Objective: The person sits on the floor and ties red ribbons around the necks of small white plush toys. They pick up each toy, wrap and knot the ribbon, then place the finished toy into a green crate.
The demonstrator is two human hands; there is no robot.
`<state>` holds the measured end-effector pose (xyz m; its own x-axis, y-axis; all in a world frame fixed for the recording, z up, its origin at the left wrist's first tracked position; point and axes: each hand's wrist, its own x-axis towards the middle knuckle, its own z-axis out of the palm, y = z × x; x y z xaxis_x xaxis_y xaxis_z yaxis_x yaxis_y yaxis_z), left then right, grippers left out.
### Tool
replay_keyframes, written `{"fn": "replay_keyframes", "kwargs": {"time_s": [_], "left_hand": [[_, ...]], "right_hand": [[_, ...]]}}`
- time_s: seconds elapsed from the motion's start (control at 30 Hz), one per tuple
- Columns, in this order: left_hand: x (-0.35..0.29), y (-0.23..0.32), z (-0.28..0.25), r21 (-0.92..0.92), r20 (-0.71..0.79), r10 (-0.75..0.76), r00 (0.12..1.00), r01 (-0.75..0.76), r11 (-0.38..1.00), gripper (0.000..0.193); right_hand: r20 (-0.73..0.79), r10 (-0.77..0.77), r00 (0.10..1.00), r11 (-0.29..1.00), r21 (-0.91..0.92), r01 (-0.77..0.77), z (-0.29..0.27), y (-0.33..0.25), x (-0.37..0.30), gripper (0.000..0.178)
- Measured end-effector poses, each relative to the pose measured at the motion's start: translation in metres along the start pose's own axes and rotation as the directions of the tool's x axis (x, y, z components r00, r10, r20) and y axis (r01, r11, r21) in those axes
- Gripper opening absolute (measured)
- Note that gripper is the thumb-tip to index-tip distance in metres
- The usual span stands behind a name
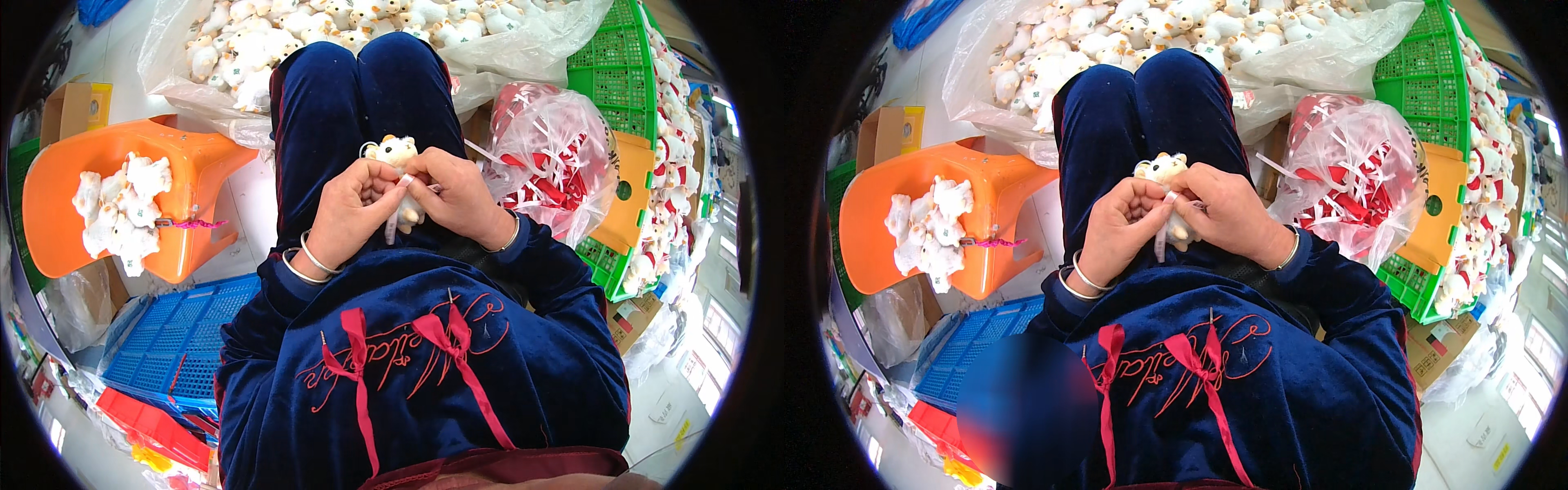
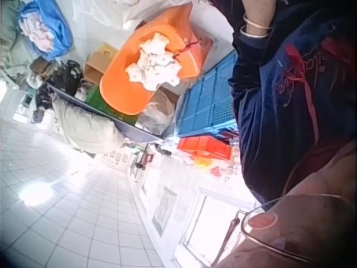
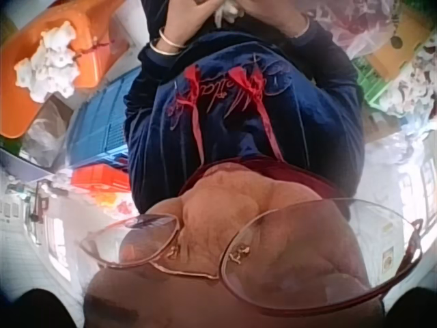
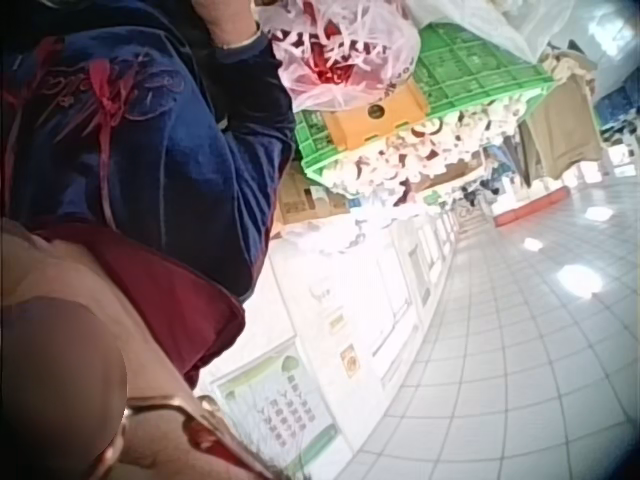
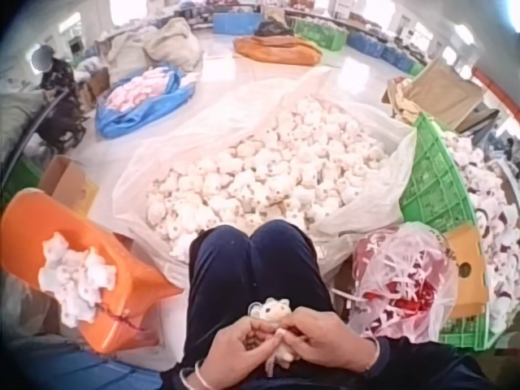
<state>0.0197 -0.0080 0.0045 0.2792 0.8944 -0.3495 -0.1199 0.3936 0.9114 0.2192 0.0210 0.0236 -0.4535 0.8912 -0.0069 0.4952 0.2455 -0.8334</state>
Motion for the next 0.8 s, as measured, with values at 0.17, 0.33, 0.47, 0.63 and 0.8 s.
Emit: {"fn": "replay_keyframes", "kwargs": {"time_s": [0.17, 0.33, 0.47, 0.63, 0.8], "left_hand": [[0.000, -0.016, 0.002, -0.029, -0.014, 0.044, 0.999, -0.044, 0.999, 0.012], [0.001, -0.018, 0.005, 0.025, -0.035, 0.131, 0.991, -0.130, 0.991, 0.012], [0.004, -0.024, 0.007, 0.068, -0.033, 0.219, 0.975, -0.217, 0.974, 0.012], [0.006, -0.024, 0.007, 0.129, -0.058, 0.171, 0.984, -0.162, 0.978, 0.011], [0.009, -0.023, 0.012, -0.001, -0.100, 0.075, 0.992, -0.076, 0.997, 0.011]], "right_hand": [[0.001, 0.054, 0.999, 0.997, 0.052, -0.054, -0.001, -0.001, 0.000, 0.016], [0.095, 0.158, 0.983, 0.966, 0.192, -0.174, -0.014, -0.012, 0.004, 0.021], [0.122, 0.185, 0.975, 0.973, 0.115, -0.199, -0.017, -0.016, 0.009, 0.021], [0.162, 0.265, 0.950, 0.925, 0.235, -0.298, -0.015, -0.002, 0.008, 0.018], [0.205, 0.235, 0.950, 0.946, 0.175, -0.272, -0.020, 0.006, 0.009, 0.019]]}}
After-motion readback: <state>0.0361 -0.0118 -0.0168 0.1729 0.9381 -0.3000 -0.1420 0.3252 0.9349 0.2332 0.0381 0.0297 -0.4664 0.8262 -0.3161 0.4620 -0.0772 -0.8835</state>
